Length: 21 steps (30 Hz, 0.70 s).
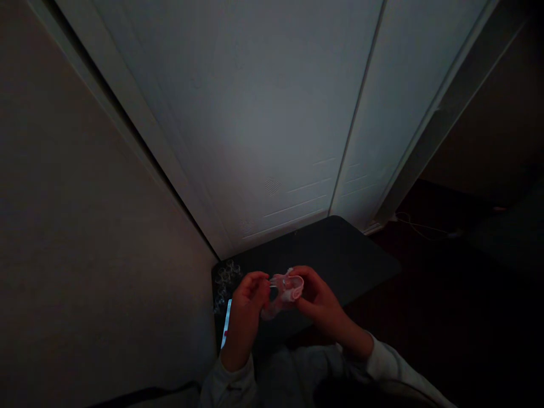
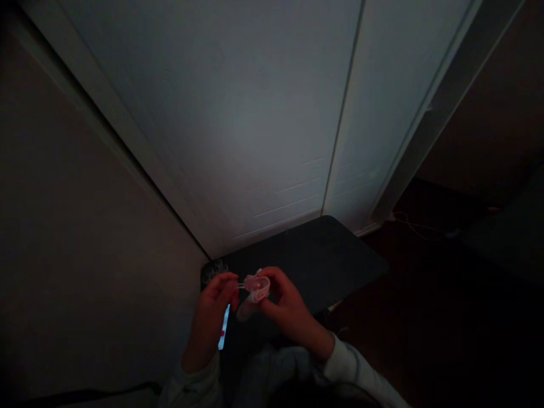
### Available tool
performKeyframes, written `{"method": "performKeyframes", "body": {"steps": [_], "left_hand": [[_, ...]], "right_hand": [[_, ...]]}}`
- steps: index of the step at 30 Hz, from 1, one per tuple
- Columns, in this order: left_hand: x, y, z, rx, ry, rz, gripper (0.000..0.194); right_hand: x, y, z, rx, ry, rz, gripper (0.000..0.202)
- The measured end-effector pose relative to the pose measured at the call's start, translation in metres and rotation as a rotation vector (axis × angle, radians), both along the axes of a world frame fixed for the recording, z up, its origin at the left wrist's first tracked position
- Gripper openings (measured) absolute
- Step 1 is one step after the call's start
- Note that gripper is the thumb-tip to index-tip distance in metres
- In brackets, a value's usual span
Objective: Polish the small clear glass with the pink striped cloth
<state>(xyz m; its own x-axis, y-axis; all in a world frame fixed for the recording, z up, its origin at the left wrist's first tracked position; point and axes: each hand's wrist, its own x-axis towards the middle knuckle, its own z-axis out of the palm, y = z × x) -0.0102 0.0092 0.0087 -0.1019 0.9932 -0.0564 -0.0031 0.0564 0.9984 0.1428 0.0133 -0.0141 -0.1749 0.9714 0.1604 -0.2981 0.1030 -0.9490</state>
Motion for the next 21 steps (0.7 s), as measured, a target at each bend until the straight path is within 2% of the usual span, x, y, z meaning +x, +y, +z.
{"method": "performKeyframes", "body": {"steps": [9,17,21], "left_hand": [[-0.0034,0.0023,-0.0011,-0.004,-0.005,0.024,0.024],[-0.0013,0.0027,-0.0046,0.027,-0.027,0.065,0.017],[0.0018,0.0005,-0.0050,0.076,-0.008,0.063,0.020]], "right_hand": [[0.0003,0.0001,-0.0009,0.159,-0.078,-0.029,0.023],[0.0003,-0.0005,-0.0012,0.071,0.017,-0.015,0.021],[-0.0008,0.0032,-0.0059,-0.011,0.082,-0.062,0.019]]}}
